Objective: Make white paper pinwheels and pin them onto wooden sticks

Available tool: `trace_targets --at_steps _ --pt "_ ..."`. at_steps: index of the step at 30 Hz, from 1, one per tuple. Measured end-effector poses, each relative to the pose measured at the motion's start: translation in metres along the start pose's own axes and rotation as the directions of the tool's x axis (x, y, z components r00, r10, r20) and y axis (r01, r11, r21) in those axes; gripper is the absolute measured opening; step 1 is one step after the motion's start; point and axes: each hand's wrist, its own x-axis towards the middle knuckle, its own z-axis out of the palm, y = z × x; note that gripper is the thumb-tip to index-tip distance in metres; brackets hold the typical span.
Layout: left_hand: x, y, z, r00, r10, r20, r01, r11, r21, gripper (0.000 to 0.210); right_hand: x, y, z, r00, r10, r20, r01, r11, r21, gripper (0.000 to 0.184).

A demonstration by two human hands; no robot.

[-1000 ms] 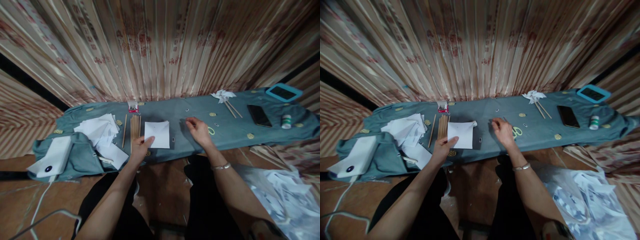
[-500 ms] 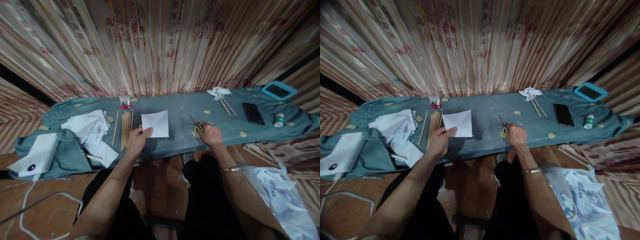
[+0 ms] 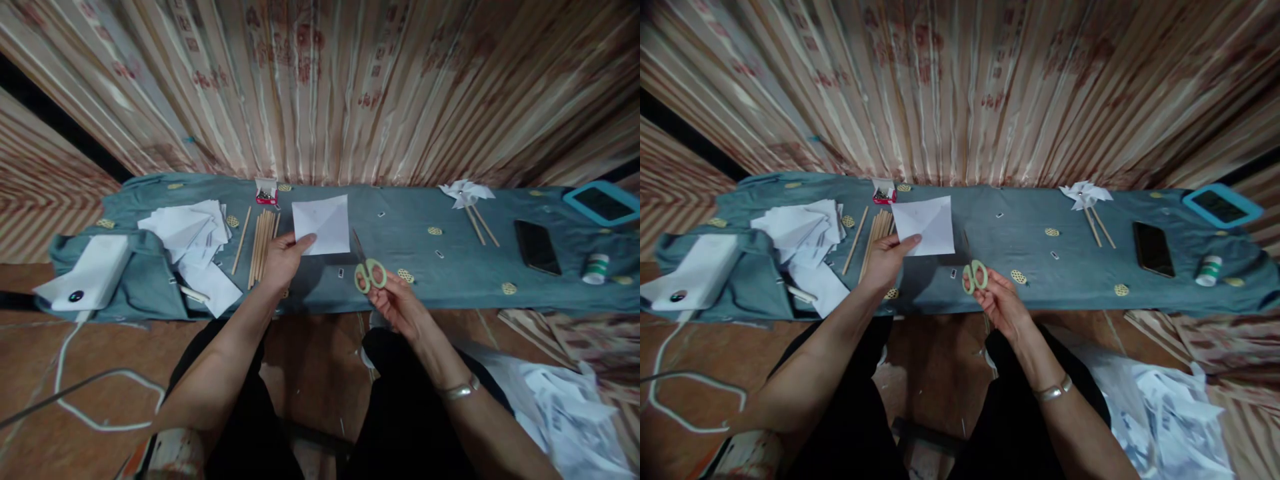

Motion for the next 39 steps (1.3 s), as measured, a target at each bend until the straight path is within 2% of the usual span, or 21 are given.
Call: trace_targets --at_steps 4,11,17,22,30,34,39 --pt "0.003 0.002 -0.006 0.998 0.044 -0.038 -0.042 0.998 0.053 0.036 -0.004 0.004 0.005 0.994 0.052 0.092 -0.055 0.998 0.031 0.034" --pt "0.006 0.013 -0.016 0.992 0.103 -0.075 -0.092 0.986 0.142 0.033 -0.014 0.000 0.003 0.993 0.079 0.088 -0.076 0.997 -0.030 0.028" --pt "0.009 0.015 -0.024 0.981 0.188 -0.056 -0.163 0.939 0.302 0.028 -0.018 -0.001 0.009 0.971 0.170 0.167 -0.169 0.985 -0.025 0.025" --pt "0.012 0.018 -0.026 0.980 0.195 -0.044 -0.171 0.933 0.315 0.024 -0.017 -0.002 0.012 0.989 0.111 0.098 -0.113 0.993 0.018 0.029" --pt "0.010 0.017 -0.021 0.994 0.088 -0.070 -0.077 0.986 0.147 0.025 -0.019 0.003 0.013 0.974 0.052 0.219 0.017 0.953 -0.303 0.046" --pt "0.008 0.013 -0.017 0.998 0.047 -0.039 -0.041 0.989 0.145 0.027 -0.018 0.003 0.015 0.969 0.039 0.246 0.047 0.942 -0.332 0.049" --pt "0.006 0.007 -0.015 0.998 0.055 -0.003 -0.054 0.983 0.173 0.028 -0.016 0.002 0.013 0.972 0.036 0.233 0.045 0.941 -0.334 0.048"
